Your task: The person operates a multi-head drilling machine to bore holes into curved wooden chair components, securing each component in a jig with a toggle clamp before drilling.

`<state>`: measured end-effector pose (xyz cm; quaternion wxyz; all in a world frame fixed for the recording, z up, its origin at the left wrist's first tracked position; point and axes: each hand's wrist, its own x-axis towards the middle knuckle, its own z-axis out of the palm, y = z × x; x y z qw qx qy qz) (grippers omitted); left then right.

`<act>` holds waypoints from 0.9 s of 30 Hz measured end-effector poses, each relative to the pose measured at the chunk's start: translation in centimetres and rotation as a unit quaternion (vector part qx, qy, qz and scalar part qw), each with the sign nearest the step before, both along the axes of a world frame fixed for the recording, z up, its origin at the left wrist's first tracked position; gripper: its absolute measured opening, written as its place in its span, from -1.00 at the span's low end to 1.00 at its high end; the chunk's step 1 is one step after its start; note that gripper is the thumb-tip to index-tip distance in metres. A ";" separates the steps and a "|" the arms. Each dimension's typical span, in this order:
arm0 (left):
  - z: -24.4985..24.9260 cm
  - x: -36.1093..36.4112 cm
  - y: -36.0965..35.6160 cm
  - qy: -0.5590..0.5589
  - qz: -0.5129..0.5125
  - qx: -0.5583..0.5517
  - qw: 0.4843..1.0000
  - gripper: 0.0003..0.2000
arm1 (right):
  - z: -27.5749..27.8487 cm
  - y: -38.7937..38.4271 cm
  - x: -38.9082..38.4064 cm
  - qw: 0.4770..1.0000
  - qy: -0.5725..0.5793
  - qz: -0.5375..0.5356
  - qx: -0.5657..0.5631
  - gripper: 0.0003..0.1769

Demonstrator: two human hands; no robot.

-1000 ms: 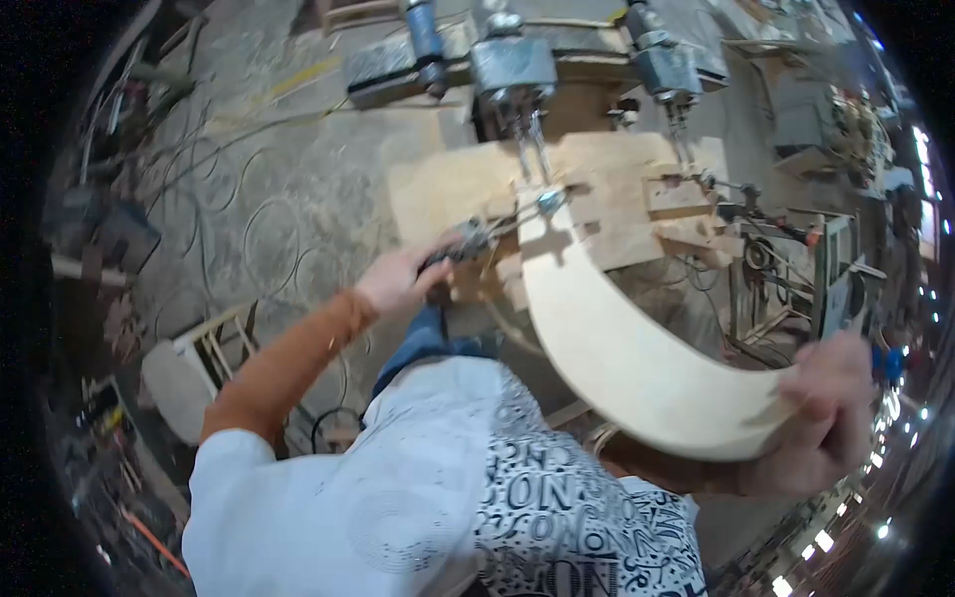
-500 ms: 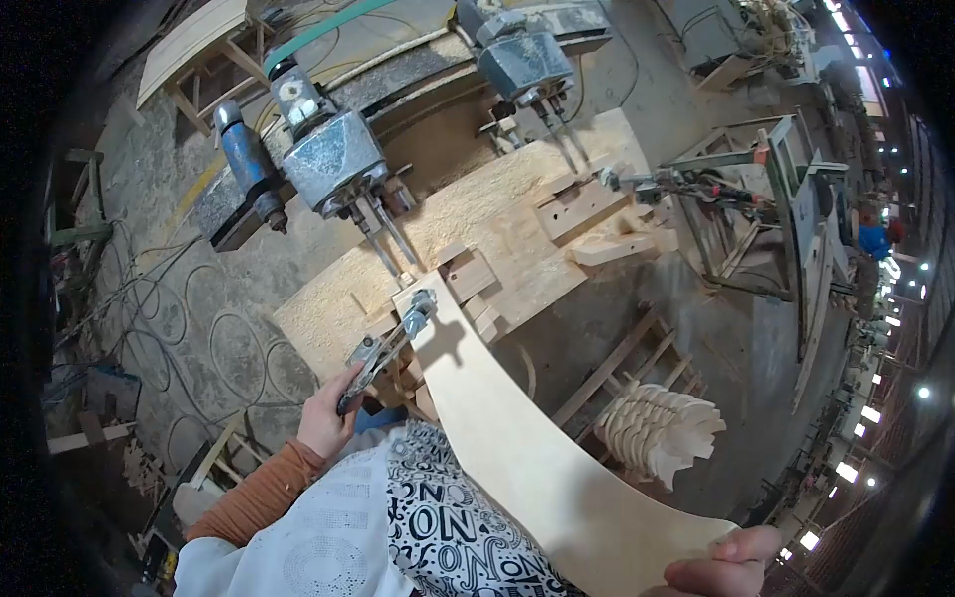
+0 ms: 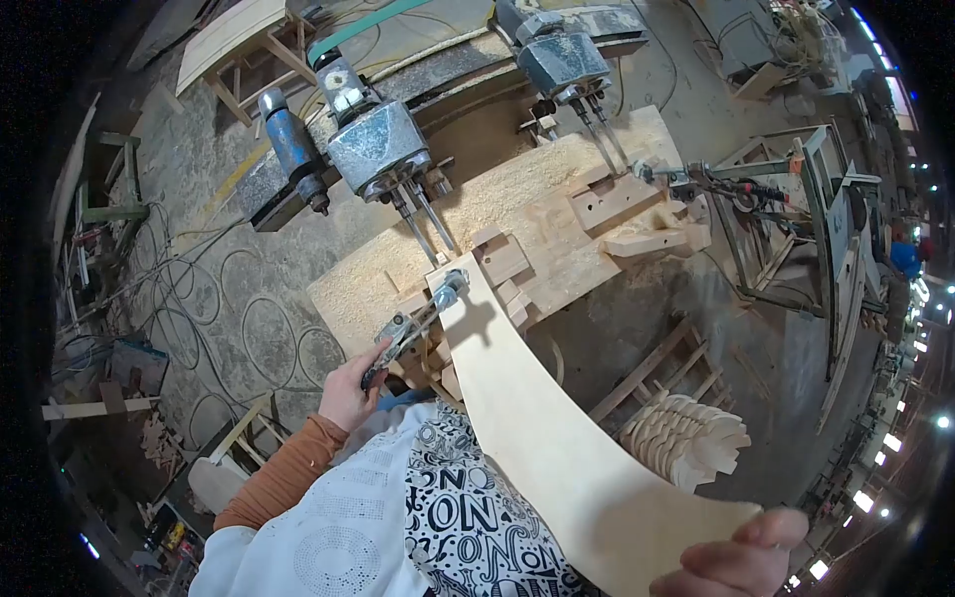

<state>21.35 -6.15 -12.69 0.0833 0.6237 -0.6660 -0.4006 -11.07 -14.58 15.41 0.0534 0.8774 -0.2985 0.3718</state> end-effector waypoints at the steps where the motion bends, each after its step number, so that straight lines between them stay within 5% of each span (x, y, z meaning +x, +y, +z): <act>1: 0.2 0.0 0.1 -0.003 -0.002 -0.006 1.000 -0.43 | 0.4 1.0 -0.1 1.000 -0.003 -0.002 -0.006 -0.78; 3: 0.6 0.0 0.0 0.016 0.010 -0.017 1.000 -0.45 | 1.2 2.6 -0.1 0.991 -0.019 -0.070 0.115 -0.83; 20: 0.8 -0.2 -0.4 0.032 0.018 -0.015 0.999 -0.53 | 2.6 1.9 0.2 0.988 0.013 -0.037 0.148 -0.90; 27: 1.0 0.2 -0.1 0.014 0.035 -0.027 0.999 -0.53 | 1.6 2.3 2.1 0.987 -0.046 -0.120 0.095 -0.85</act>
